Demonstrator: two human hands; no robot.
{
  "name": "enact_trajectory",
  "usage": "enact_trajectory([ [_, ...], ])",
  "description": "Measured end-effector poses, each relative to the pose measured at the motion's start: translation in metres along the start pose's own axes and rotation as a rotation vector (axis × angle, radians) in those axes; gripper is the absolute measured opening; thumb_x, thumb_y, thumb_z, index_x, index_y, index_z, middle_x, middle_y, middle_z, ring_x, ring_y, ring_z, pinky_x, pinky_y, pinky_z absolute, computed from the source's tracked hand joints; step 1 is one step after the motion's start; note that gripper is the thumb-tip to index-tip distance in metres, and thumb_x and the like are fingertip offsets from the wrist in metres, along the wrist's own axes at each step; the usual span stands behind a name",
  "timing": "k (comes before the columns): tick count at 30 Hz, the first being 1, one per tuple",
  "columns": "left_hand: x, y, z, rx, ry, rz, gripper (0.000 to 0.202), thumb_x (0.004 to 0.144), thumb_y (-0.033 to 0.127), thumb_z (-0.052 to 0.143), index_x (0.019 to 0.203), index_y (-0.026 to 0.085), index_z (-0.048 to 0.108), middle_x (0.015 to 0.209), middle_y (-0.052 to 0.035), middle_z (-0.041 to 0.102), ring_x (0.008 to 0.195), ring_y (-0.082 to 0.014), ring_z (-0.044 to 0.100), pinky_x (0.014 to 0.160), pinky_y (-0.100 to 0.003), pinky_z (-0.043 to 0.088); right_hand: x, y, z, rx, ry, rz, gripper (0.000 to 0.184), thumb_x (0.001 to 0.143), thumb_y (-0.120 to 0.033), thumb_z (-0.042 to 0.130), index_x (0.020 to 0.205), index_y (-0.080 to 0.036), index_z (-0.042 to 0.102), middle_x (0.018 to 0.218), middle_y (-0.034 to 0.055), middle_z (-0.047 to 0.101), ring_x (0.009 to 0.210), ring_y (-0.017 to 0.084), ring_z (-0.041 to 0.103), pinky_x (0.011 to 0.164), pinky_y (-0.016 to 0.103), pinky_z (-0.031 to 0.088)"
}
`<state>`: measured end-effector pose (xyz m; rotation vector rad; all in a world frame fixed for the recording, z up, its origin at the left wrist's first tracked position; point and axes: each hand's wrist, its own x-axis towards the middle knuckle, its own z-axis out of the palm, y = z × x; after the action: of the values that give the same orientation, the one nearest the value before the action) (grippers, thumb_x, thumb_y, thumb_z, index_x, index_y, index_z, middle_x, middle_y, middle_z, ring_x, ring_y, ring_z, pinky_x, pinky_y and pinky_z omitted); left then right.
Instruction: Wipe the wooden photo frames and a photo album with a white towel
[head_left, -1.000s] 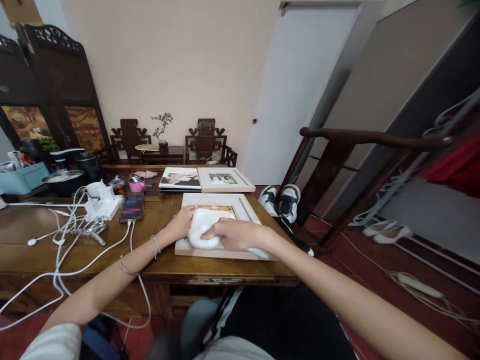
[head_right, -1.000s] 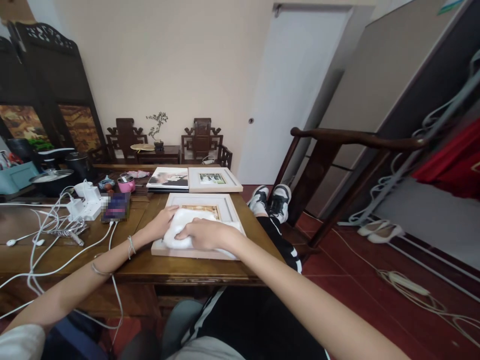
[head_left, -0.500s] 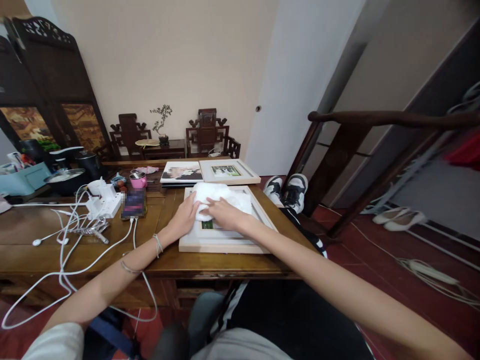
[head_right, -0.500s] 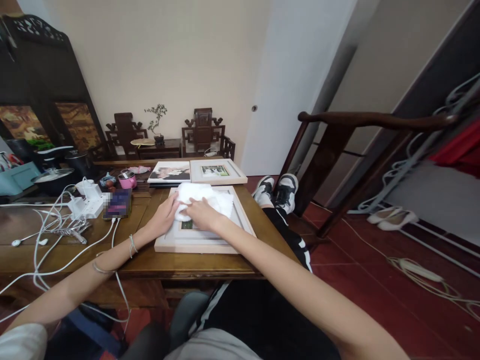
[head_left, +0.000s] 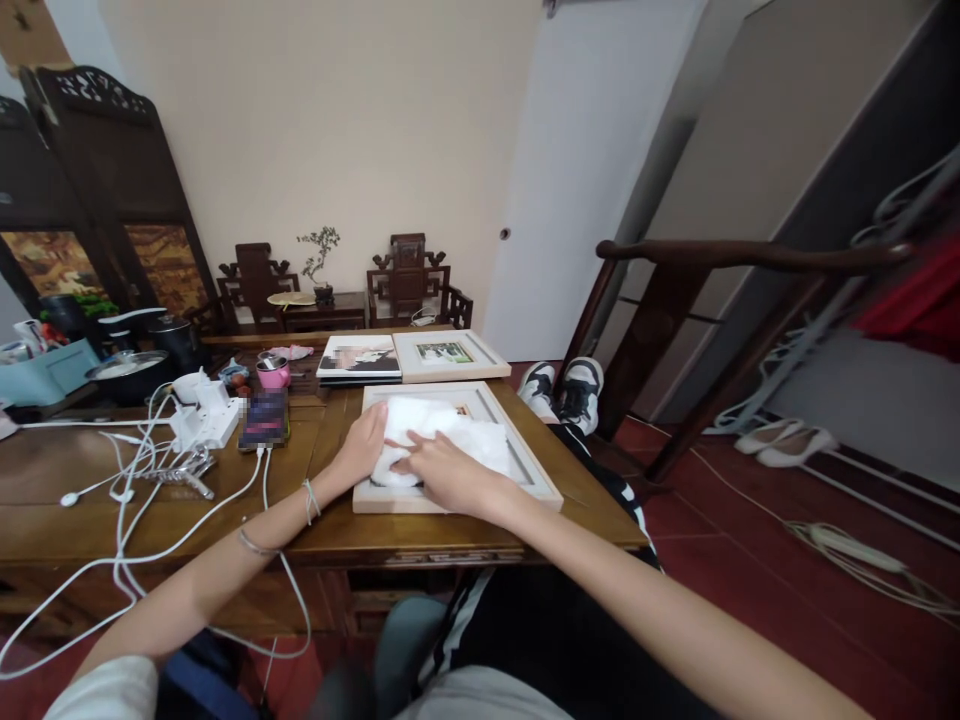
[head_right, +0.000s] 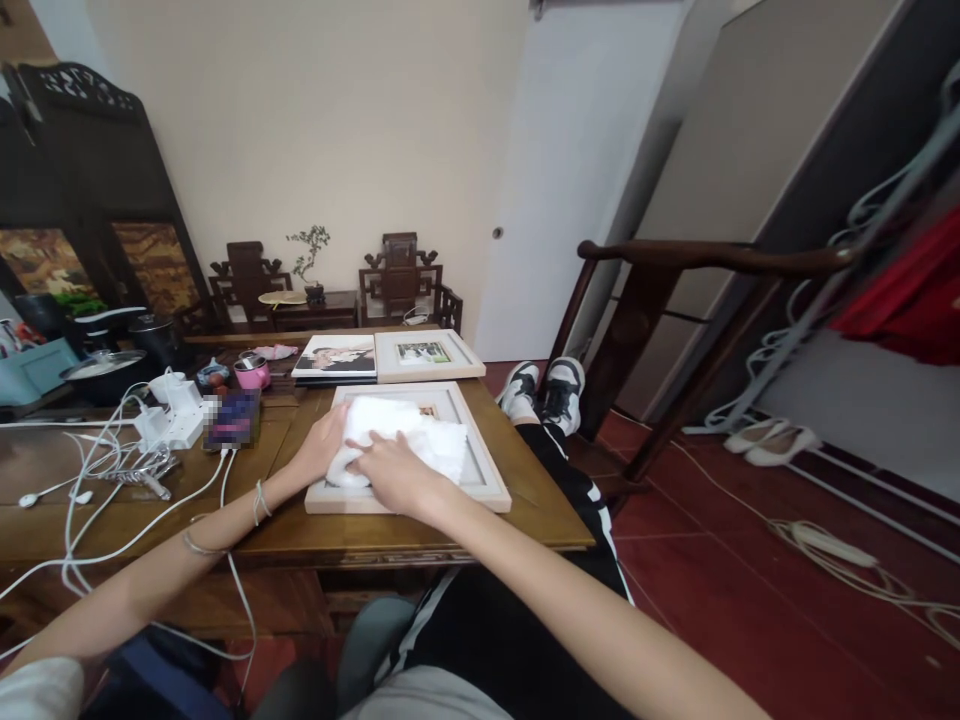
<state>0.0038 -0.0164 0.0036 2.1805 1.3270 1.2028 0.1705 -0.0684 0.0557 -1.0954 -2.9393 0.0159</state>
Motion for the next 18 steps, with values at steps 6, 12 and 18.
enact_trajectory([
  [6, 0.002, -0.011, 0.004, 0.209, -0.151, 0.026, 0.031, 0.095, 0.033, 0.035, 0.113, 0.018, 0.056, 0.12, -0.0097, 0.061, 0.116, -0.0232, 0.054, 0.104, -0.041, 0.04, -0.06, 0.019, -0.01, 0.015, -0.064, 0.092, 0.061, 0.069, 0.007, 0.039, 0.116, -0.02, 0.066, 0.122, 0.0151, 0.062, 0.124, 0.029, 0.048, 0.092, 0.037, 0.04],
  [12, 0.002, -0.019, 0.009, 0.241, -0.137, 0.043, 0.028, 0.094, 0.027, 0.036, 0.112, 0.019, 0.056, 0.12, -0.0097, 0.06, 0.116, -0.0228, 0.053, 0.103, -0.042, 0.041, -0.073, 0.001, -0.024, -0.003, -0.16, 0.172, 0.057, 0.067, 0.005, 0.039, 0.112, -0.017, 0.067, 0.108, 0.0146, 0.067, 0.117, 0.029, 0.053, 0.092, 0.035, 0.039],
  [18, 0.006, -0.018, 0.005, 0.231, -0.132, 0.073, 0.032, 0.089, 0.015, 0.037, 0.114, 0.016, 0.058, 0.117, -0.0098, 0.064, 0.11, -0.0211, 0.058, 0.101, -0.038, 0.044, -0.031, -0.037, -0.014, 0.032, 0.047, -0.015, 0.041, 0.072, -0.001, 0.041, 0.1, -0.011, 0.069, 0.086, 0.0132, 0.069, 0.098, 0.026, 0.06, 0.088, 0.034, 0.041],
])
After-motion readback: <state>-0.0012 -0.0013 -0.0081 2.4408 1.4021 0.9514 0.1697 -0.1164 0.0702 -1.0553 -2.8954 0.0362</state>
